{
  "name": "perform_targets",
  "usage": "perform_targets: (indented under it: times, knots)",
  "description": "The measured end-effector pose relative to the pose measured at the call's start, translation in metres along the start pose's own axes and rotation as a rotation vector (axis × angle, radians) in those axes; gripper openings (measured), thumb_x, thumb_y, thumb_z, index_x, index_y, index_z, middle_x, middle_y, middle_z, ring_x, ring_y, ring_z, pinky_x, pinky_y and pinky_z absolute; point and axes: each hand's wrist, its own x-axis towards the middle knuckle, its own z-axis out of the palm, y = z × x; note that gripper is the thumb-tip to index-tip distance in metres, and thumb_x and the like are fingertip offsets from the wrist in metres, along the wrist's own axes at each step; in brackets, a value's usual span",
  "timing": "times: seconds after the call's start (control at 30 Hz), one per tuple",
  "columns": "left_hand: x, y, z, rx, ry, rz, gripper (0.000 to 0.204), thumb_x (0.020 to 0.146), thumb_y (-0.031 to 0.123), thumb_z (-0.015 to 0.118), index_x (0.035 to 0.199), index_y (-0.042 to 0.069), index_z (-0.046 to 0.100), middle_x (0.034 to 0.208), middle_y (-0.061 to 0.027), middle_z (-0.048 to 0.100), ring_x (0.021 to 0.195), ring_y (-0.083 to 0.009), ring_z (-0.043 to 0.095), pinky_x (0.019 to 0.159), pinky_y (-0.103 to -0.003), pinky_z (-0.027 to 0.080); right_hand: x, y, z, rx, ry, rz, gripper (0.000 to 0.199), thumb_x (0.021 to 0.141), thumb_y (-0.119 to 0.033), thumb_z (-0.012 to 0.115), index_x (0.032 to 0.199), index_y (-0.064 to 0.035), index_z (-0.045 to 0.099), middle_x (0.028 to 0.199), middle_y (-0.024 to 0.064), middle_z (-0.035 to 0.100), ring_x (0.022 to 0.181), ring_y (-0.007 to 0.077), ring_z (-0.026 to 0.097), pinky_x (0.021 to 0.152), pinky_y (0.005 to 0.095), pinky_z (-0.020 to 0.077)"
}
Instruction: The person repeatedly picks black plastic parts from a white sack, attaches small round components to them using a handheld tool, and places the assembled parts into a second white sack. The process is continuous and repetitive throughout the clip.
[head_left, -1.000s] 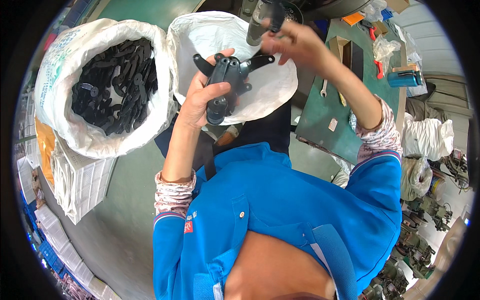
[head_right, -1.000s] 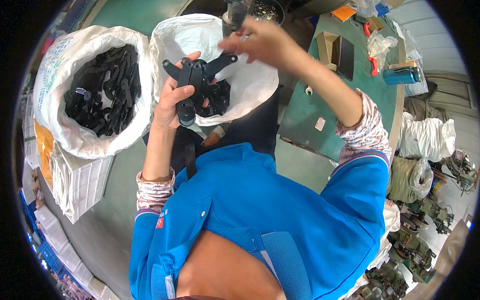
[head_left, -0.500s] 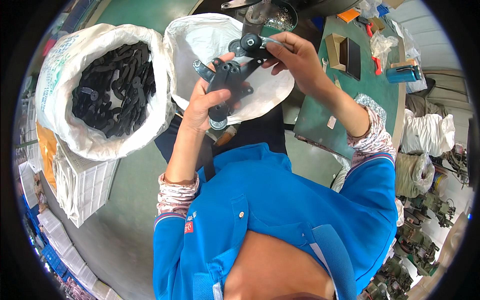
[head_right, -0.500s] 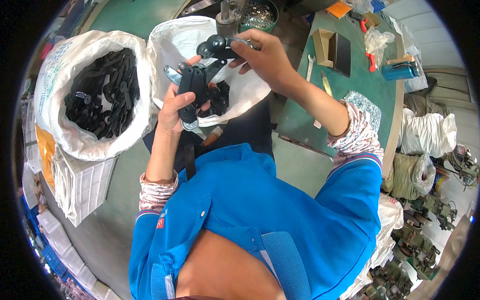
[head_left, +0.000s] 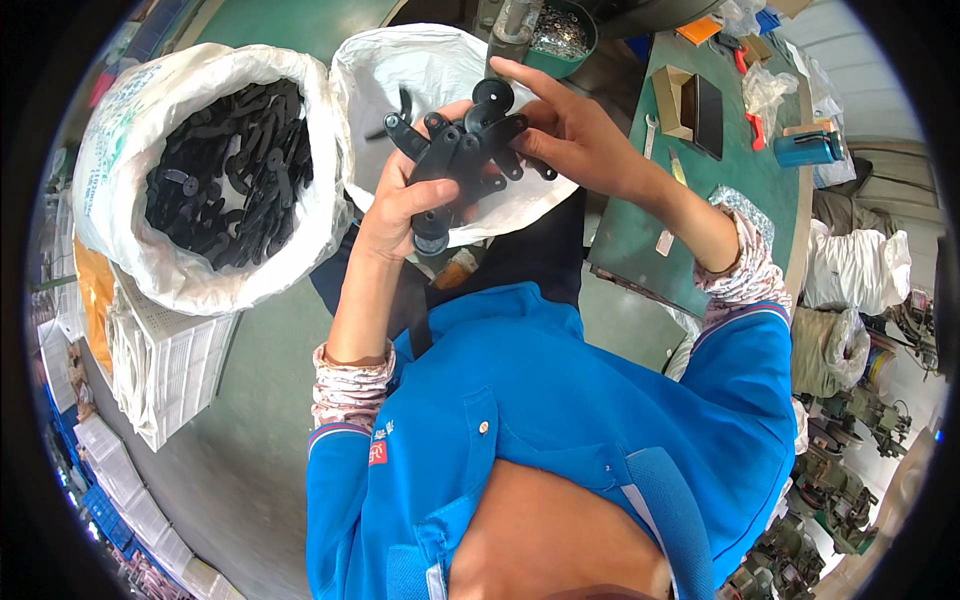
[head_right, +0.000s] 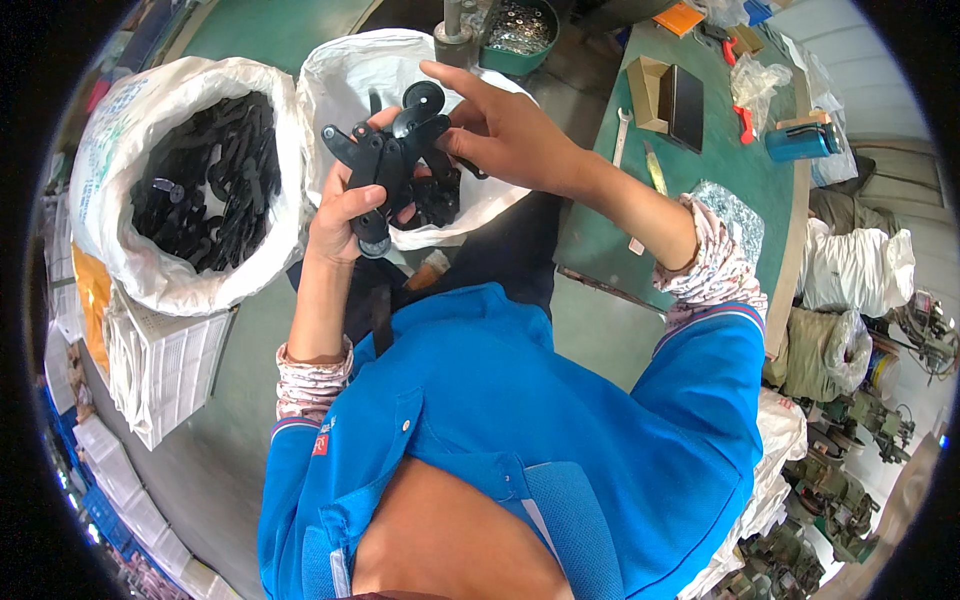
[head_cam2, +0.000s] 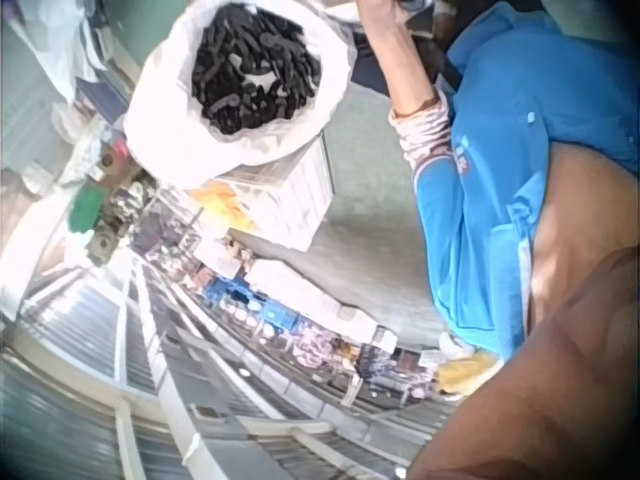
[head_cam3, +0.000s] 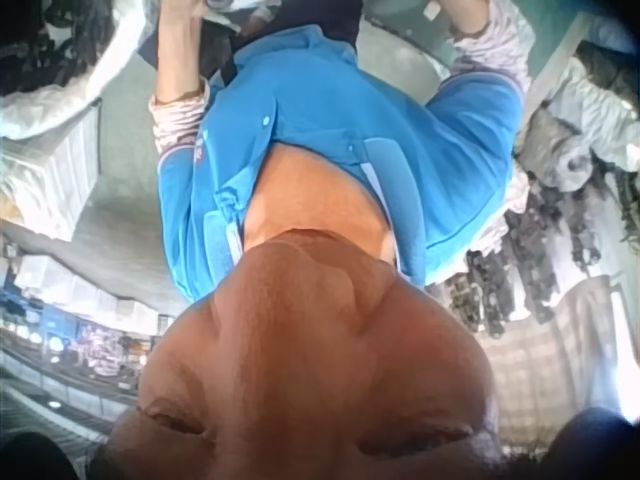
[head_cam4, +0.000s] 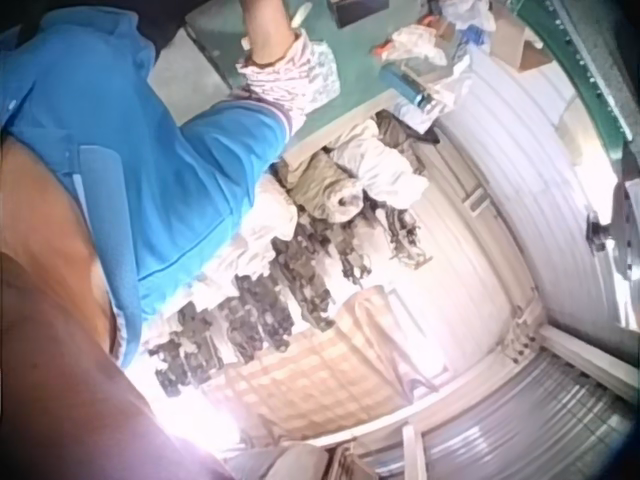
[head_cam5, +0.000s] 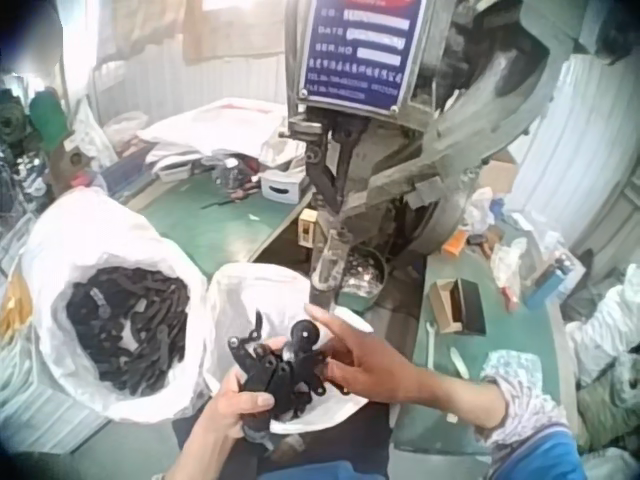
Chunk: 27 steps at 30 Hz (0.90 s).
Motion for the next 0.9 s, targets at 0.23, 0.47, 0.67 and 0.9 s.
perform_targets:
  times: [0.23, 0.47, 0.67, 0.9]
  knots:
    - [-0.002, -0.005, -0.001, -0.013, -0.023, -0.017, 0.079, 0.071, 0.010, 0.070, 0.142, 0.003, 0.035, 0.109, -0.0180, 0.062, 0.097, -0.0238, 0.066, 0.065, -0.029, 0.056, 0.011, 0.007, -0.015, 0.218, 0.126, -0.041, 0.029, 0.090, 0.001, 0.057, 0.119, -0.0025, 0.058, 0.092, 0.0048, 0.068, 0.078, 0.0110, 0.065, 0.069, 0.0231, 0.0535]
    - [0.004, -0.003, 0.001, -0.068, 0.015, 0.032, 0.081, 0.075, 0.011, 0.069, 0.144, 0.006, 0.030, 0.107, -0.0212, 0.062, 0.096, -0.0262, 0.066, 0.066, -0.032, 0.057, 0.025, -0.014, -0.047, 0.325, 0.272, -0.148, 0.038, 0.092, -0.015, 0.061, 0.129, -0.0072, 0.054, 0.099, 0.0026, 0.065, 0.077, 0.0097, 0.064, 0.059, 0.0219, 0.0511]
    - [0.010, -0.002, 0.003, -0.091, 0.076, 0.123, 0.088, 0.078, 0.005, 0.066, 0.150, 0.012, 0.016, 0.110, -0.0228, 0.057, 0.101, -0.0332, 0.064, 0.064, -0.035, 0.059, 0.075, -0.058, -0.079, 0.432, 0.432, 0.118, 0.024, 0.090, -0.006, 0.059, 0.110, 0.0063, 0.055, 0.082, 0.0100, 0.065, 0.058, 0.0142, 0.062, 0.044, 0.0241, 0.0480]
    - [0.008, 0.000, -0.003, -0.046, 0.170, 0.130, 0.095, 0.079, 0.007, 0.065, 0.150, 0.013, 0.003, 0.117, -0.0223, 0.053, 0.108, -0.0362, 0.060, 0.066, -0.035, 0.059, 0.078, -0.035, -0.072, 0.460, 0.330, 0.195, 0.033, 0.093, -0.012, 0.055, 0.120, 0.0060, 0.051, 0.080, 0.0078, 0.064, 0.051, 0.0102, 0.057, 0.038, 0.0200, 0.0432]
